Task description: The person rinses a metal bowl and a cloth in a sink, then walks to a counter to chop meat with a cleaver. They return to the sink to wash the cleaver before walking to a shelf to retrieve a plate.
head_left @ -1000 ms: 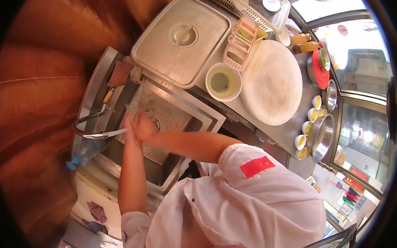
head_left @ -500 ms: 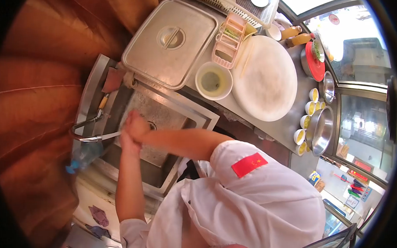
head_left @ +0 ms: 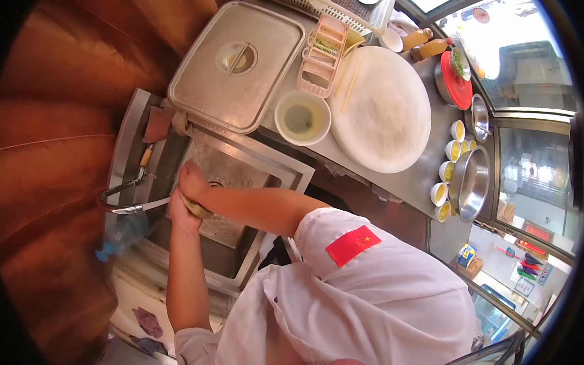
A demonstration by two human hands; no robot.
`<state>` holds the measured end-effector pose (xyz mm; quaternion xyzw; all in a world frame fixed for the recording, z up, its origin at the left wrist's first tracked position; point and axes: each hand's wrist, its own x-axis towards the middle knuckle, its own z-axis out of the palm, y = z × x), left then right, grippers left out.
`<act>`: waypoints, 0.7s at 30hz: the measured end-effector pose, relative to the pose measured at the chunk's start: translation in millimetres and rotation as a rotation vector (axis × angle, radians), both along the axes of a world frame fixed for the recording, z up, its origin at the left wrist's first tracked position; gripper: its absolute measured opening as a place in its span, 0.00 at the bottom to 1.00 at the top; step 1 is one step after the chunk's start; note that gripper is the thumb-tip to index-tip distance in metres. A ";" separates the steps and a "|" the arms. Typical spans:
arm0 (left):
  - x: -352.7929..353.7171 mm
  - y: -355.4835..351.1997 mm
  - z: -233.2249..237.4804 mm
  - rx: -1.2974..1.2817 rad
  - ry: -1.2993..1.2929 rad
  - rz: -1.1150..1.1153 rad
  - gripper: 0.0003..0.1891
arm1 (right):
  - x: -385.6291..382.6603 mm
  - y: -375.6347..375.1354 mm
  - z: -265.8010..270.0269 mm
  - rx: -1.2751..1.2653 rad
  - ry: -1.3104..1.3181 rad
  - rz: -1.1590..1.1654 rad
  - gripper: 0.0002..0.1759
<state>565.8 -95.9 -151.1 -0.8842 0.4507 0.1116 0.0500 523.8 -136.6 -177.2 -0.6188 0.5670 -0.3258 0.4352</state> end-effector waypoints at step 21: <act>-12.8 -16.2 165.5 -0.382 1.087 -0.019 0.28 | -89.1 -41.4 47.5 1.320 -0.825 0.035 0.40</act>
